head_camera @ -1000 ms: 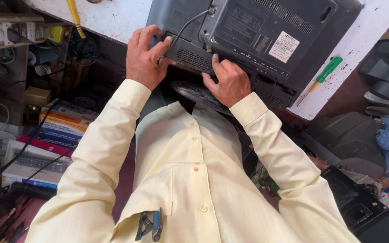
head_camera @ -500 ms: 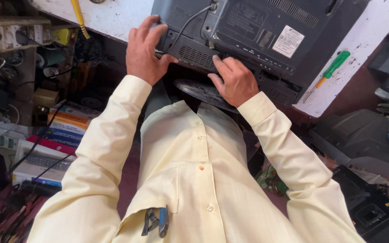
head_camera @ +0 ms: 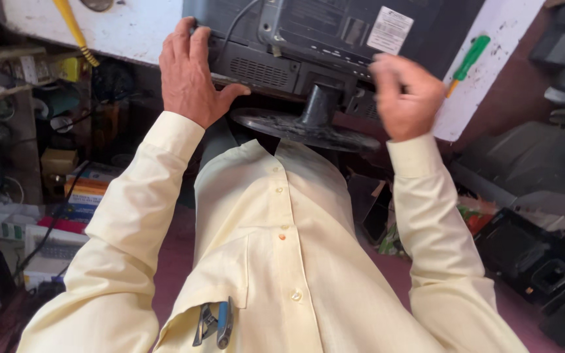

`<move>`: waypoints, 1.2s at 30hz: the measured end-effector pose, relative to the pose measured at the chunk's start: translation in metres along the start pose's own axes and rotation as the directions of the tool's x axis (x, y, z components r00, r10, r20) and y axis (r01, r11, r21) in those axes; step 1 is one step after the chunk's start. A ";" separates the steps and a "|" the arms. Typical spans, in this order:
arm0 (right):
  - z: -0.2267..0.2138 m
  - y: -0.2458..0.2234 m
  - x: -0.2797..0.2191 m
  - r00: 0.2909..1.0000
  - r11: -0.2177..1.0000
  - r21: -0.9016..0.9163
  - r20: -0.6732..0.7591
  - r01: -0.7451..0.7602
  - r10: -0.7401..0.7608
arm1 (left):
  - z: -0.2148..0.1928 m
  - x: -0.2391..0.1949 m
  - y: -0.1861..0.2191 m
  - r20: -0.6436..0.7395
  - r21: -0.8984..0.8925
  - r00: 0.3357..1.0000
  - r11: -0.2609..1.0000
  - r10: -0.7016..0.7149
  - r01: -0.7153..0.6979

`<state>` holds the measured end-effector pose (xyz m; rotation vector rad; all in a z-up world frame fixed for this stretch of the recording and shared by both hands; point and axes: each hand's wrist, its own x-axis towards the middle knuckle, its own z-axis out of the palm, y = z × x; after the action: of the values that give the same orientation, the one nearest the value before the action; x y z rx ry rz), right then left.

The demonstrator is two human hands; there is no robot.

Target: The person reattaches a rear cover panel to a CRT television and secures it with screws using a screwdriver. The person aligns the panel, then fastens multiple screws around the perimeter to complete the assembly.

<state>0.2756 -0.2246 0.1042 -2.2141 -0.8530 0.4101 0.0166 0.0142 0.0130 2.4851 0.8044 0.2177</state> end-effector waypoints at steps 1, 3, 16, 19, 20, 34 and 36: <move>-0.011 0.011 -0.005 0.985 0.994 0.007 -0.130 -0.111 0.111 | 0.001 0.003 0.004 -0.013 0.006 1.000 1.000 0.013 -0.013; -0.041 0.036 -0.016 0.969 0.965 -0.236 -0.186 0.115 -0.161 | 0.002 0.011 0.011 -0.012 -0.002 1.000 1.000 0.004 -0.004; -0.047 0.102 -0.084 0.993 0.943 -0.311 0.046 0.120 -0.112 | -0.019 0.035 0.031 0.150 0.082 0.987 0.994 0.064 -0.077; -0.042 0.106 -0.073 0.980 0.900 -0.400 0.162 0.172 -0.115 | -0.020 0.045 0.042 0.179 0.061 0.980 0.993 0.091 -0.103; -0.040 0.106 -0.069 0.974 0.882 -0.433 0.197 0.188 -0.111 | -0.020 0.050 0.045 0.188 0.050 0.978 0.994 0.086 -0.097; -0.030 0.110 -0.066 0.967 0.845 -0.470 0.120 0.256 -0.226 | -0.002 0.058 0.048 0.200 0.119 0.977 0.988 0.070 -0.095; -0.024 0.113 -0.069 0.963 0.850 -0.455 0.091 0.266 -0.252 | 0.000 0.058 0.051 0.199 0.111 0.977 0.989 0.074 -0.098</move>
<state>0.2881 -0.3432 0.0422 -2.4734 -1.3639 0.1076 0.0892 0.0133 0.0394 2.6073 0.6458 -0.0458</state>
